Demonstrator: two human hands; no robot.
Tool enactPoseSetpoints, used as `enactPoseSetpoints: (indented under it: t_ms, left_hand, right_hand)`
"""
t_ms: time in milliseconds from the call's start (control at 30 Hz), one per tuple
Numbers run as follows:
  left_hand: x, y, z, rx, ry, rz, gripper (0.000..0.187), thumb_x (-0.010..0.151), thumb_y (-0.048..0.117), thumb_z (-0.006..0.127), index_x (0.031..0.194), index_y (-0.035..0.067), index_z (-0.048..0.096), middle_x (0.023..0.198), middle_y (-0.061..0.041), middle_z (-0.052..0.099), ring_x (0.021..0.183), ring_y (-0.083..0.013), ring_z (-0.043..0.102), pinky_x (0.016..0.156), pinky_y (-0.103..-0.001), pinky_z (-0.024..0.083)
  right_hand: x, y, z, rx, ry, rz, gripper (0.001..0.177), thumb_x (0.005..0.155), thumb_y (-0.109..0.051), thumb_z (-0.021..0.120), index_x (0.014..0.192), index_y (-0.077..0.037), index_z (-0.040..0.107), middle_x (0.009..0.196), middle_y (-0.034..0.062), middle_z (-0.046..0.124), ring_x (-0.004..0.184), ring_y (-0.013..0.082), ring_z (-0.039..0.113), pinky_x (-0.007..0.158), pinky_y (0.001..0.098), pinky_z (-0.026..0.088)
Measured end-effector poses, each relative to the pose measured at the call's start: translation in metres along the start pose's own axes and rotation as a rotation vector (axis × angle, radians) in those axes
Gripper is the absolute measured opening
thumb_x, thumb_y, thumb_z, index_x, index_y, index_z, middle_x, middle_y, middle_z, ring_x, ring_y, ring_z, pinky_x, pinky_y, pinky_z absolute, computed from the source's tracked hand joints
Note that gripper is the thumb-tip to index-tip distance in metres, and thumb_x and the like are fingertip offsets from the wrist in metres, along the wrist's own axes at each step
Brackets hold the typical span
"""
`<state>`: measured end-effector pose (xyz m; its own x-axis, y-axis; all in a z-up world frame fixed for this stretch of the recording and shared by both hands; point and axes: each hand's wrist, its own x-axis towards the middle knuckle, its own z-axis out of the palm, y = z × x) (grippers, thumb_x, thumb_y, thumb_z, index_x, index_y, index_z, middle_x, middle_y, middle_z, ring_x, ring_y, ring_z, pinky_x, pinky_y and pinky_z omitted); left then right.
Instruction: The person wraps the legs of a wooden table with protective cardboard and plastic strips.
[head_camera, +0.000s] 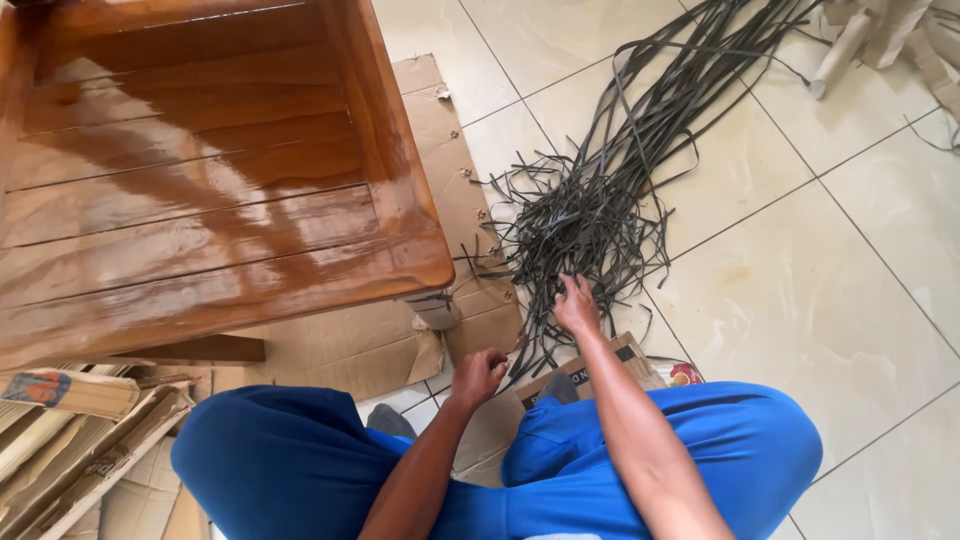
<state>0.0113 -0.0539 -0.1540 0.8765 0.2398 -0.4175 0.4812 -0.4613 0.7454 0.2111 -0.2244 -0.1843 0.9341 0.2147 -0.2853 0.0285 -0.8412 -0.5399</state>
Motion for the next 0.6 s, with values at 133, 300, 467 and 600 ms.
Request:
enactPoseSetpoints:
  t_ms: [133,300,467,600]
  left_hand:
    - [-0.003,0.003,-0.01,-0.017,0.006,-0.001,0.023,0.089,0.028,0.067,0.103,0.013,0.078,0.099,-0.011,0.078,0.095,-0.0295,0.074,0.083,-0.041,0.057]
    - [-0.001,0.001,-0.012,-0.017,0.045,0.04,0.023,0.09,0.028,0.069,0.101,0.011,0.078,0.098,-0.013,0.077,0.094,-0.0307,0.074,0.082,-0.041,0.057]
    - [-0.006,0.021,-0.017,-0.031,0.065,0.044,0.023,0.089,0.027,0.069,0.101,0.011,0.079,0.097,-0.013,0.078,0.093,-0.0307,0.074,0.083,-0.041,0.057]
    - [-0.011,0.043,-0.026,-0.076,0.105,0.035,0.023,0.091,0.028,0.069,0.104,0.011,0.079,0.096,-0.014,0.078,0.091,-0.0288,0.075,0.082,-0.039,0.056]
  right_hand:
    - [0.027,0.055,0.05,-0.044,-0.034,0.017,0.052,0.092,-0.02,0.057,0.144,-0.018,0.053,0.156,0.0193,0.039,0.138,0.0392,0.043,0.111,0.0463,0.038]
    - [0.019,0.045,0.036,-0.034,0.204,0.005,0.035,0.102,-0.018,0.052,0.135,-0.011,0.062,0.139,0.0145,0.064,0.119,0.0325,0.064,0.101,0.043,0.051]
    - [-0.018,-0.019,-0.022,0.27,0.434,0.092,0.024,0.1,-0.026,0.068,0.116,-0.009,0.076,0.104,0.0067,0.077,0.09,0.0197,0.072,0.083,0.0346,0.057]
    - [-0.03,-0.031,-0.031,0.785,0.422,-0.017,0.03,0.092,-0.021,0.076,0.116,-0.004,0.069,0.095,0.0031,0.076,0.08,0.0087,0.066,0.073,0.0245,0.054]
